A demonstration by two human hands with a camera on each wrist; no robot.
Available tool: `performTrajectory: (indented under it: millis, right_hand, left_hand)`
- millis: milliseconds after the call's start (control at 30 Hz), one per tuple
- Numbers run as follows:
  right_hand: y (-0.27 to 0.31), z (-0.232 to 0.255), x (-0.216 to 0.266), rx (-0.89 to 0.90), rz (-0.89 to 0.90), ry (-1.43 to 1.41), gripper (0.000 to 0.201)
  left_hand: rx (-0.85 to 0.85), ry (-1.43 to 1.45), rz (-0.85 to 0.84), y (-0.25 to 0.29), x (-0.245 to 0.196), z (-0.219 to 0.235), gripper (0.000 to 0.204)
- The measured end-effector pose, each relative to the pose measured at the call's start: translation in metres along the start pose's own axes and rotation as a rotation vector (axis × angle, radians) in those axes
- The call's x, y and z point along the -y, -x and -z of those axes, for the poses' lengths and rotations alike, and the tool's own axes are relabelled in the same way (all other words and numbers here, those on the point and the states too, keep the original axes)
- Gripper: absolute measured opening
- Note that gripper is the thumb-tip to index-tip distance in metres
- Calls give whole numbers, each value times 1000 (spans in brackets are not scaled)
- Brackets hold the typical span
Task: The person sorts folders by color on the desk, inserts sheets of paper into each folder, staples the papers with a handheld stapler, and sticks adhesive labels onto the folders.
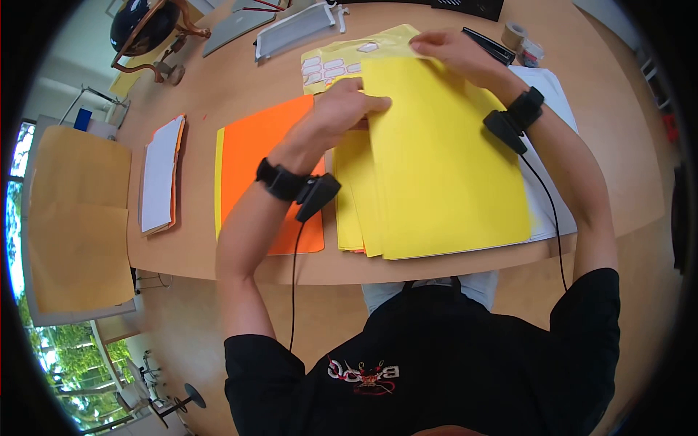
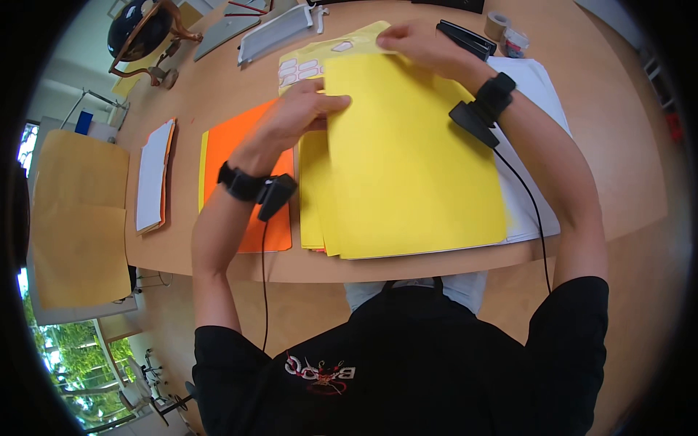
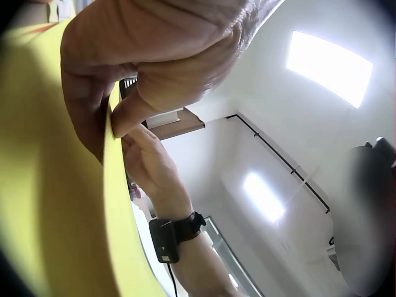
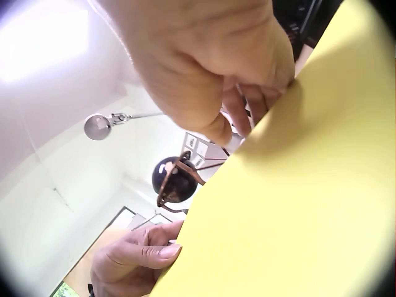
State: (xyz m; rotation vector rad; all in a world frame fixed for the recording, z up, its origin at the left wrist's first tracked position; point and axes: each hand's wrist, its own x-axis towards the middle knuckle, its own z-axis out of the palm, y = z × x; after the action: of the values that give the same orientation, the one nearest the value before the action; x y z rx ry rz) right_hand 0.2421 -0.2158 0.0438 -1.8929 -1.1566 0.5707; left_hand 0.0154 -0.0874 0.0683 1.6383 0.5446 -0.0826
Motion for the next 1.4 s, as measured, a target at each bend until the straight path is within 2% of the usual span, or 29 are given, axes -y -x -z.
performTrajectory:
  millis: [33, 67, 133, 167, 300, 400, 467, 567, 600, 633, 700, 767, 833, 867, 933, 967, 1033, 1133, 1267, 1400]
  right_hand:
    - [2, 11, -2, -128, 8, 7, 40]
    - [7, 21, -4, -128, 8, 6, 40]
    - [18, 38, -15, -279, 69, 89, 40]
    - [25, 41, -26, -281, 65, 89, 40]
    - [53, 40, -56, -167, -17, 176, 46]
    - [59, 32, -64, -143, -65, 64, 55]
    - [60, 30, -55, -122, -87, 38, 56]
    - [56, 25, -60, -98, -66, 38, 57]
    - [55, 23, -61, -99, -26, 69, 57]
    - [55, 22, -62, -98, -28, 63, 57]
    - [55, 23, -63, -117, -56, 31, 55]
    - [55, 21, -67, -147, -25, 25, 54]
    - [55, 18, -71, -181, 6, 18, 53]
    - [54, 18, -72, -185, 28, 30, 53]
    - [55, 19, -73, -190, 47, 46, 53]
    - [56, 18, -72, -193, 45, 63, 53]
    - [56, 19, -73, -200, 43, 83, 53]
    - [56, 18, -73, -194, 35, 66, 52]
    - [57, 18, -72, -194, 42, 73, 52]
    - [57, 17, -73, -210, 36, 100, 52]
  left_hand:
    - [-36, -33, -41, 15, -6, 9, 38]
    - [-52, -20, -79, 32, -10, 21, 41]
    - [-108, 23, -112, 60, -3, 59, 44]
    - [-154, 59, -108, 71, 5, 80, 46]
    - [-507, -18, -10, 119, 33, 152, 47]
    - [-492, -31, 29, 134, 80, 212, 49]
    - [-543, 25, 148, 140, 98, 224, 50]
    - [-571, -97, 185, 141, 125, 238, 53]
    - [-640, -114, 190, 139, 128, 234, 55]
    - [-639, -118, 194, 136, 130, 231, 55]
    - [-720, -437, 158, 129, 132, 222, 61]
    - [-721, -487, 115, 116, 130, 213, 68]
    - [-564, -799, 60, 100, 108, 183, 84]
    - [-562, -802, 59, 92, 109, 173, 84]
    - [-453, -1004, 113, 76, 113, 148, 102]
    - [-450, -1002, 112, 71, 112, 134, 102]
    - [-296, -1038, 237, 63, 93, 104, 115]
    - [-282, -1122, 265, 53, 82, 78, 116]
    - [-285, -1149, 258, 43, 82, 71, 116]
    - [-365, -1132, 311, 39, 85, 71, 113]
